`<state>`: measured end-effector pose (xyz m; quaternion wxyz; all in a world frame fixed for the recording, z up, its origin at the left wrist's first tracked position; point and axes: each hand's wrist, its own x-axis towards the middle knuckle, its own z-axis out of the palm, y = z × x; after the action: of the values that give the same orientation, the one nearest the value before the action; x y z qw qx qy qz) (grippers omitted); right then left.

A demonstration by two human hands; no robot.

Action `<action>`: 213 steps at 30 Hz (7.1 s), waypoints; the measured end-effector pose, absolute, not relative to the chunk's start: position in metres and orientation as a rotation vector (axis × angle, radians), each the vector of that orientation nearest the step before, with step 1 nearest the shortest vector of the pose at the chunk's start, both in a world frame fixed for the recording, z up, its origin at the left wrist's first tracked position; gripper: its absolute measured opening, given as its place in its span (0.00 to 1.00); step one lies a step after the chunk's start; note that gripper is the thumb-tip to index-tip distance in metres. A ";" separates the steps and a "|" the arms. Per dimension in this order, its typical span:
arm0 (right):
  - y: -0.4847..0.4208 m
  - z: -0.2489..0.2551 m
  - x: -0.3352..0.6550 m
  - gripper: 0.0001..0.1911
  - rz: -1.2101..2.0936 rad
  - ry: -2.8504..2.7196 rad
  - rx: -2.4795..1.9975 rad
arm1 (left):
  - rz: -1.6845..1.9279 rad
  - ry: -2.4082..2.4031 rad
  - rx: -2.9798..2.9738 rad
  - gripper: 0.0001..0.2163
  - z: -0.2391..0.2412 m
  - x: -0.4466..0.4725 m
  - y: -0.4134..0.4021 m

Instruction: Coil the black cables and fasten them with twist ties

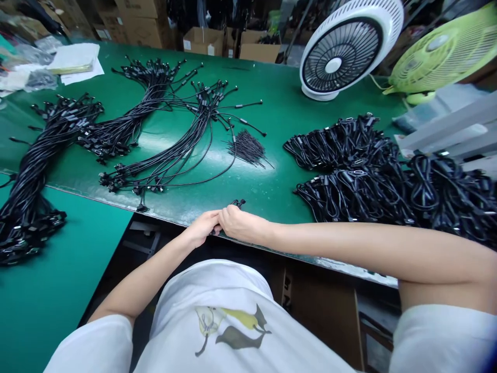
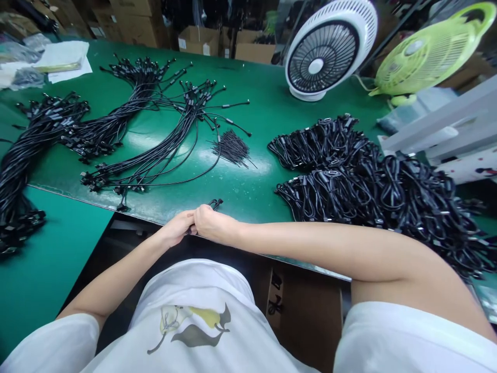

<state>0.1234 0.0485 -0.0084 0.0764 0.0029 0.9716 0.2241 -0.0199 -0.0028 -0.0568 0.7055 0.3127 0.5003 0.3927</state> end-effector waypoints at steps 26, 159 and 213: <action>0.055 -0.026 0.126 0.15 -1.564 2.847 1.077 | 1.260 1.102 0.767 0.10 -0.041 -0.045 0.005; 0.285 0.110 0.067 0.18 0.619 3.214 1.351 | 0.902 2.355 1.356 0.15 0.026 -0.240 -0.101; 0.138 0.040 0.223 0.16 0.016 3.224 1.620 | 1.363 1.114 0.671 0.09 0.044 -0.125 -0.025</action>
<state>0.2228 0.1376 0.0397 -0.2311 0.4368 0.8693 0.0044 -0.1254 -0.0253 0.0437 0.5884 0.2881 0.4782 0.5849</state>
